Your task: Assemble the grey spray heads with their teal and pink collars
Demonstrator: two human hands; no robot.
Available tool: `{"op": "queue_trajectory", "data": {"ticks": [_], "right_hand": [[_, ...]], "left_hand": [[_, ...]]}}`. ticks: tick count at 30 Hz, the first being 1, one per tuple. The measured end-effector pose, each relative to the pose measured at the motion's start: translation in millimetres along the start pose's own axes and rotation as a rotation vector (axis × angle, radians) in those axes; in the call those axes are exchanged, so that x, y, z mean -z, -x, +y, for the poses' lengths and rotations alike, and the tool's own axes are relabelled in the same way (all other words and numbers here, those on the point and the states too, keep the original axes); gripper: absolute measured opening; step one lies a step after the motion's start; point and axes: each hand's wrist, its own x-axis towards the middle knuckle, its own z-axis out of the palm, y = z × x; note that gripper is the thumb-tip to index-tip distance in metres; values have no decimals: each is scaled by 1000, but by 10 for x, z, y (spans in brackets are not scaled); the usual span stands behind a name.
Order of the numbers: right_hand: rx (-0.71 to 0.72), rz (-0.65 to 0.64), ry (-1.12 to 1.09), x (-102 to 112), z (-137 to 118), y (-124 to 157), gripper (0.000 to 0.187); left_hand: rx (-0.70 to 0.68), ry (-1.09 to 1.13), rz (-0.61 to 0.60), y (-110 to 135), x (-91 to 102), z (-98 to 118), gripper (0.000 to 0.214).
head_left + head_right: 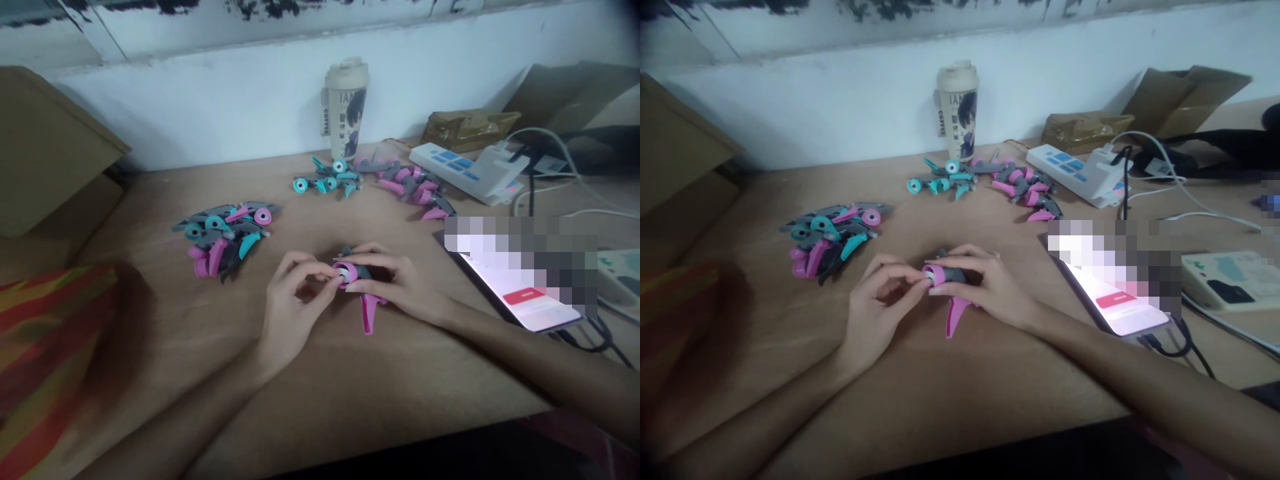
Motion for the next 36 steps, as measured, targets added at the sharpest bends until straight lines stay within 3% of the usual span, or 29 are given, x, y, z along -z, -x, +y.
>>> {"op": "queue_trajectory", "data": {"ticks": [6,22,29,36], "right_hand": [[38,8,-27,-2,18,-2,35],[21,37,108,-4,41,23,31],[48,34,21,-7,48,6,32],[82,100,270,-31,81,14,31]], "left_hand": [[-29,-69,-52,-15,33,-17,10],[32,-96,-175,-60,59,12,5],[-67,-175,-150,-49,54,48,4],[29,-180,-168,-72,34,17,10]]}}
